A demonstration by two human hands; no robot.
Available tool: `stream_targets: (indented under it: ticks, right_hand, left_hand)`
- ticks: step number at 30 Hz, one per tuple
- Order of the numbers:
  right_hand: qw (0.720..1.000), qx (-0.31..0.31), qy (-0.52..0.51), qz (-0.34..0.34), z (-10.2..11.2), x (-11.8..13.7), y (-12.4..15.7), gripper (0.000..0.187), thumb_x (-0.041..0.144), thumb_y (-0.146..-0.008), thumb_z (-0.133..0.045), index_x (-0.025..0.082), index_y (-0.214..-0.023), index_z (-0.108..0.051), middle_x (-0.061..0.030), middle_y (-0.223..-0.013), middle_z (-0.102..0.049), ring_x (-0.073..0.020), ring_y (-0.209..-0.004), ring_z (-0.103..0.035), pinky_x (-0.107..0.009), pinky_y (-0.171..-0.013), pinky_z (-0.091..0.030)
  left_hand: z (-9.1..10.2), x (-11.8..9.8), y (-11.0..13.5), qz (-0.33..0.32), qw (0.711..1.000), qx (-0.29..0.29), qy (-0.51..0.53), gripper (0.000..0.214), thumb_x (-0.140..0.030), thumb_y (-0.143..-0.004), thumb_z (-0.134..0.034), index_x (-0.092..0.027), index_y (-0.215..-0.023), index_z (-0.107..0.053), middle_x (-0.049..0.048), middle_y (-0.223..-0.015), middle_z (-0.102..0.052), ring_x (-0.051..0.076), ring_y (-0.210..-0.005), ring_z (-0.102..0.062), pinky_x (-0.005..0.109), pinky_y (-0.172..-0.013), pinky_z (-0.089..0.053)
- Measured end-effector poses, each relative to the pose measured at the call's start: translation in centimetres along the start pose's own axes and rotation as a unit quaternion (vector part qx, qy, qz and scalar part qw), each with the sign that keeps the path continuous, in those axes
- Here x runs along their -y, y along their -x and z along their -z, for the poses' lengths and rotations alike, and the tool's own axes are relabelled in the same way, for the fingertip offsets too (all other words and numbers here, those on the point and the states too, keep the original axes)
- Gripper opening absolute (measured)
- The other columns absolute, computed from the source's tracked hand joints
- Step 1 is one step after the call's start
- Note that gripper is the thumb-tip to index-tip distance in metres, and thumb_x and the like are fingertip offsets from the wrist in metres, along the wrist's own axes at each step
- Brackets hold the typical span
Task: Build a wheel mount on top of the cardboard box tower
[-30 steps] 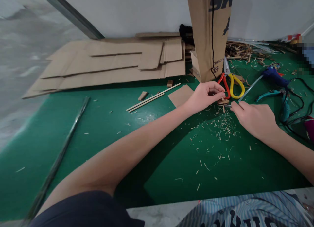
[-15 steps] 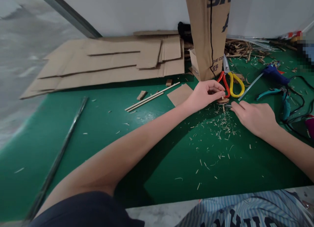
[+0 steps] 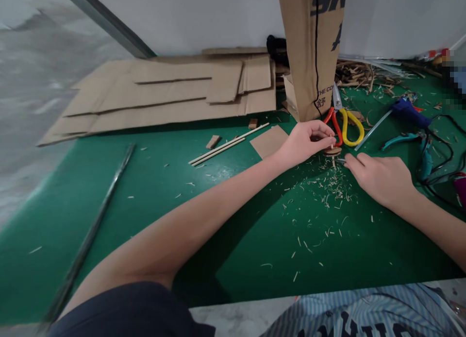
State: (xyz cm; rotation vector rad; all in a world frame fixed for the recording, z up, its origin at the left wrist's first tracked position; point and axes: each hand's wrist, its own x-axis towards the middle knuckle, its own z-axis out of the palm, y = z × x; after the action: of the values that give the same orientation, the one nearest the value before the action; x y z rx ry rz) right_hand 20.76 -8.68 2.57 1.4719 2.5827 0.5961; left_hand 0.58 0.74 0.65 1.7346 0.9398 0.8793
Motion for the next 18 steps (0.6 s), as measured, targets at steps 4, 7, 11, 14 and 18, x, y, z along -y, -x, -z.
stream_targets:
  ticks: [4, 7, 11, 14, 18]
  right_hand:
    - [1.000, 0.009, 0.000, -0.007, 0.1, -0.1, -0.3, 0.035, 0.014, -0.096, -0.041, 0.016, -0.119, -0.067, -0.0039, -0.075, -0.068, -0.0124, -0.048, -0.048, -0.032, -0.051, -0.011]
    - [0.999, 0.035, -0.008, 0.014, 0.5, 0.1, 0.1, 0.037, 0.011, -0.096, -0.040, 0.015, -0.120, -0.067, -0.0046, -0.075, -0.068, -0.0130, -0.048, -0.049, -0.032, -0.050, -0.010]
    - [0.999, 0.046, -0.010, 0.019, 0.6, 0.2, 0.7, 0.033, 0.012, -0.097, -0.039, 0.015, -0.110, -0.069, -0.0041, -0.072, -0.067, -0.0130, -0.048, -0.049, -0.033, -0.051, -0.009]
    - [1.000, 0.022, -0.011, 0.001, 0.0, 0.0, 0.5, 0.032, 0.017, -0.099, -0.039, 0.017, -0.106, -0.070, -0.0039, -0.072, -0.067, -0.0126, -0.048, -0.048, -0.032, -0.052, -0.009]
    - [1.000, 0.003, -0.003, -0.021, -0.4, -0.2, -0.3, 0.033, 0.019, -0.100, -0.038, 0.018, -0.108, -0.069, -0.0035, -0.073, -0.067, -0.0120, -0.048, -0.048, -0.032, -0.052, -0.010]
  left_hand:
    - [0.0, 0.1, -0.1, -0.003, 1.000, -0.001, 0.000, 0.010, -0.024, -0.081, -0.070, -0.016, -0.084, -0.064, 0.0041, -0.082, -0.073, 0.013, -0.075, -0.068, 0.027, -0.070, -0.055]
    - [0.0, 0.2, -0.1, -0.001, 1.000, 0.000, 0.000, 0.011, -0.024, -0.081, -0.070, -0.016, -0.084, -0.065, 0.0048, -0.081, -0.073, 0.013, -0.075, -0.068, 0.027, -0.070, -0.055]
    - [-0.1, 0.2, 0.0, -0.010, 1.000, -0.004, 0.007, 0.011, -0.024, -0.080, -0.071, -0.016, -0.084, -0.065, 0.0047, -0.082, -0.074, 0.013, -0.073, -0.067, 0.027, -0.069, -0.055]
    - [0.0, 0.2, 0.0, -0.012, 1.000, -0.006, 0.002, 0.011, -0.025, -0.080, -0.071, -0.017, -0.083, -0.065, 0.0043, -0.082, -0.074, 0.013, -0.073, -0.068, 0.027, -0.069, -0.056]
    - [0.0, 0.3, -0.1, -0.002, 1.000, 0.001, 0.001, 0.011, -0.027, -0.081, -0.071, -0.018, -0.084, -0.065, 0.0038, -0.081, -0.074, 0.013, -0.073, -0.069, 0.027, -0.069, -0.056]
